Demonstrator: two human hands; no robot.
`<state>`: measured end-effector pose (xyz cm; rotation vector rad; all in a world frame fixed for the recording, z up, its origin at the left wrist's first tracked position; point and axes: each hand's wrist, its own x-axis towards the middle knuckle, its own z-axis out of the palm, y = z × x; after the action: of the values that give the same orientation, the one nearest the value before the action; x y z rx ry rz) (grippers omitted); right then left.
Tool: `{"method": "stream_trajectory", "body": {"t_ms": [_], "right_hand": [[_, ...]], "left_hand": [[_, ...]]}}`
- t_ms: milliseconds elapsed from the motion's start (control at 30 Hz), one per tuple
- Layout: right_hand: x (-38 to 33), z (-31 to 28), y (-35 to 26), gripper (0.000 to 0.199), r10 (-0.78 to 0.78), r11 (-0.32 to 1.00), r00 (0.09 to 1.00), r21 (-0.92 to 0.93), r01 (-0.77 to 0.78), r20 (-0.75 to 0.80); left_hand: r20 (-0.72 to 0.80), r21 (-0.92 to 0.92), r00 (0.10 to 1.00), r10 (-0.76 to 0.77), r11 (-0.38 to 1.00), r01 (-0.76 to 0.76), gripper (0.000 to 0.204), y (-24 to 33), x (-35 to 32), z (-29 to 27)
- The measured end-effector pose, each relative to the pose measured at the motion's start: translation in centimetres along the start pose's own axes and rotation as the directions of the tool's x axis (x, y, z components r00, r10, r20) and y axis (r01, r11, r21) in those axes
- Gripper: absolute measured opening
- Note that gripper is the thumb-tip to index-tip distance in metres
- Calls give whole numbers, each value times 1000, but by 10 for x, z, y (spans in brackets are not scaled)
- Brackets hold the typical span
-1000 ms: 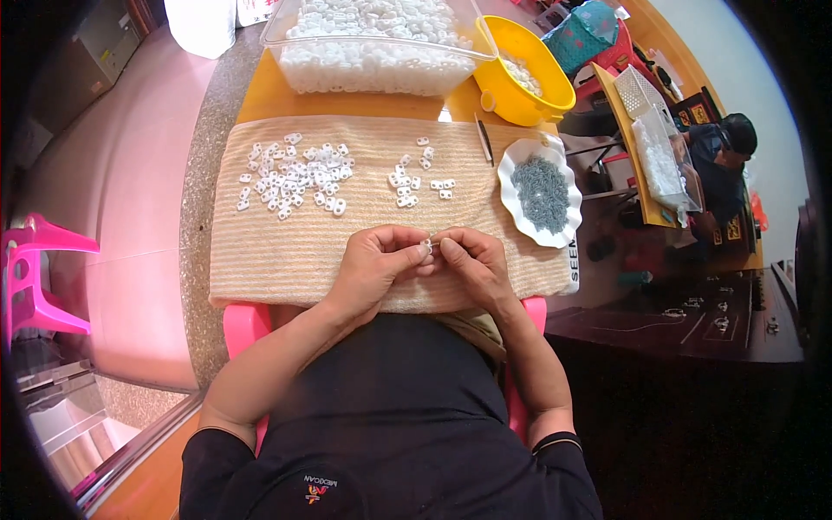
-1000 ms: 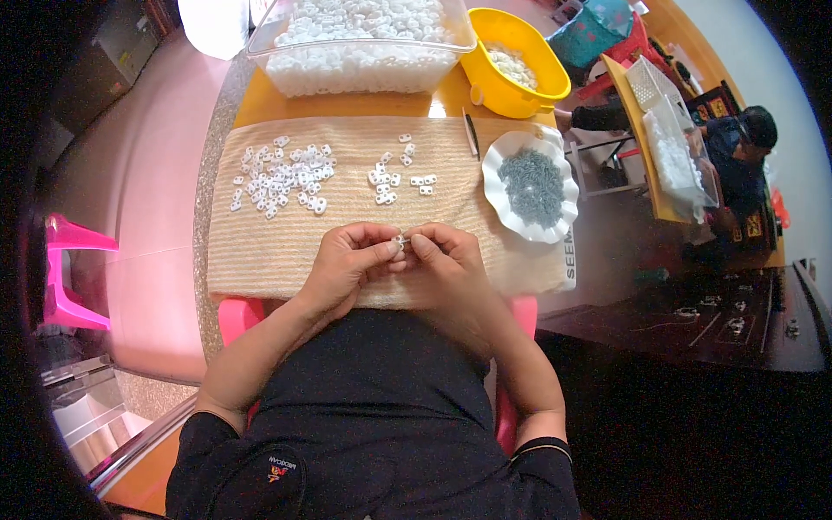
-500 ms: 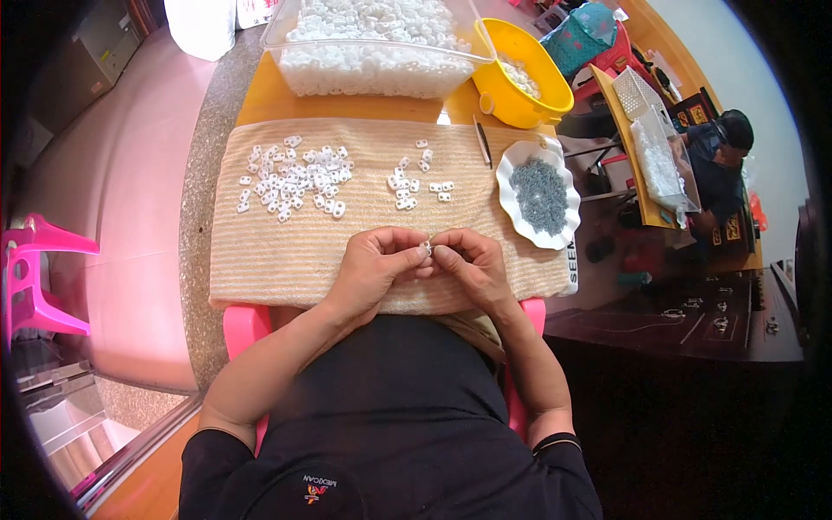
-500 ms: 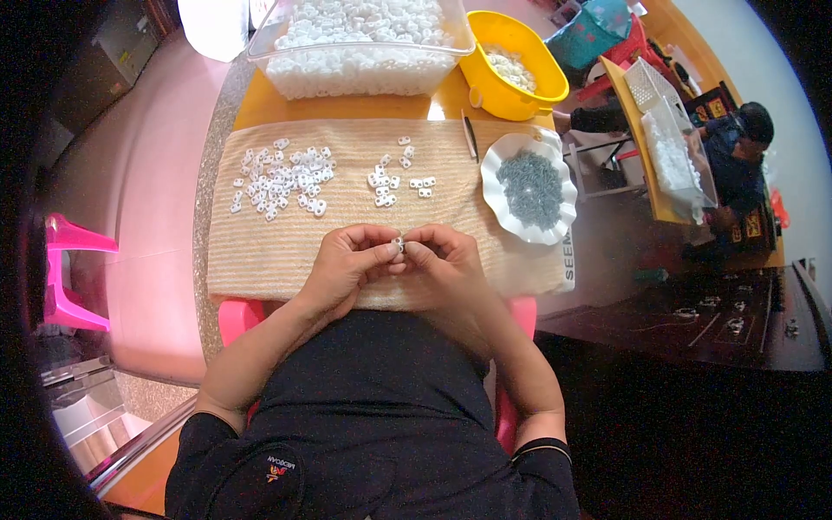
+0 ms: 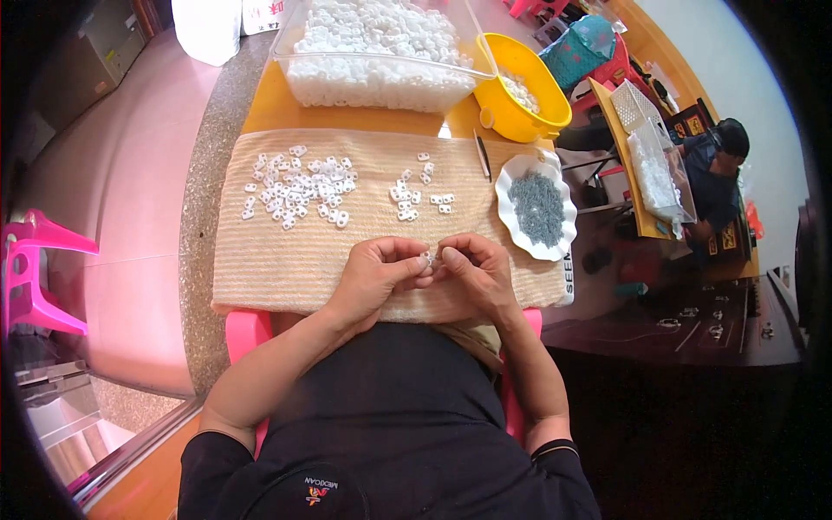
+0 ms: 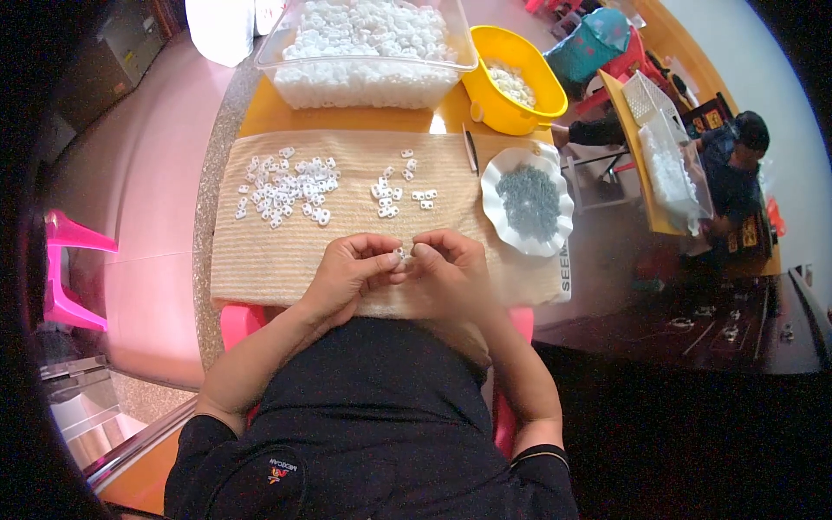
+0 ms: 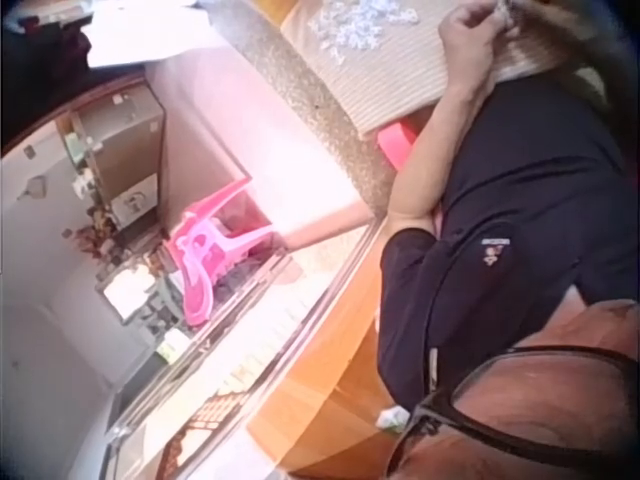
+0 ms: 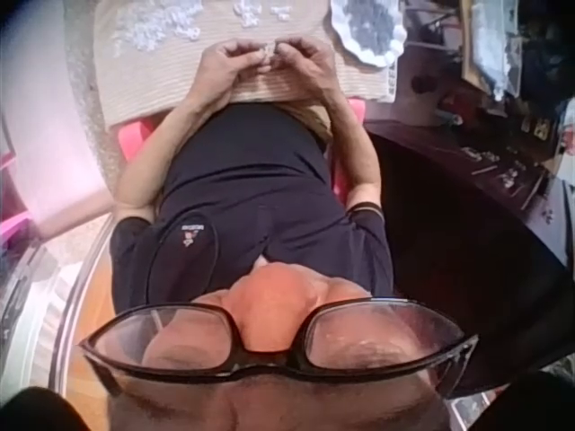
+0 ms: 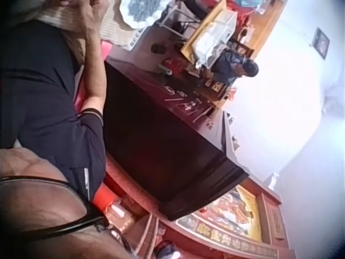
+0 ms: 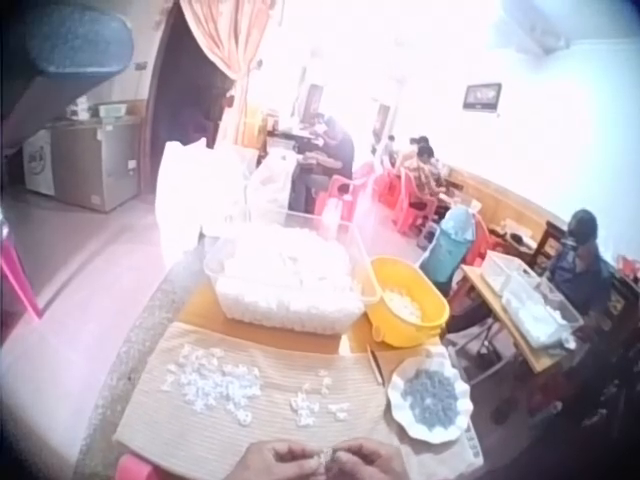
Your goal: Assembling small white plastic components by manually inserting tiny blue pins into them.
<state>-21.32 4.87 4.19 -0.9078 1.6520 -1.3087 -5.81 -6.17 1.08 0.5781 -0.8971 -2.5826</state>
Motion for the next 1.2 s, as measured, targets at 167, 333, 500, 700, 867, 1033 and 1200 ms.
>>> {"method": "stream_trajectory", "body": {"t_ms": [167, 333, 500, 700, 867, 1033, 1200], "right_hand": [[5, -5, -11, 16, -4, 994, 998, -112, -3, -60], [19, -10, -20, 12, -91, 888, 993, -457, 45, -80], [40, -14, -13, 9, -466, 548, 883, -767, 333, 51], [48, -3, -13, 14, -365, 387, 931, -910, 147, -5], [51, -4, -14, 14, -338, 422, 941, -897, 132, -21], [51, -6, -18, 14, -304, 432, 953, -891, 139, 2], [58, -4, -27, 14, -355, 438, 932, -868, 234, 72]], "left_hand": [[-22, 5, 1000, -16, 1000, 16, 17, 2, -1, 2], [-33, 3, 999, -35, 999, 35, 17, 2, -1, 1], [-42, -2, 999, -30, 1000, 30, 16, 2, -2, 3], [-39, -17, 999, -39, 999, 38, 15, 2, -3, 2], [-43, -8, 999, -29, 1000, 28, 15, 4, -3, 3], [-50, -15, 998, -31, 999, 31, 15, 2, -2, 2], [-40, -11, 999, -25, 1000, 25, 15, 2, -2, 1]]}}
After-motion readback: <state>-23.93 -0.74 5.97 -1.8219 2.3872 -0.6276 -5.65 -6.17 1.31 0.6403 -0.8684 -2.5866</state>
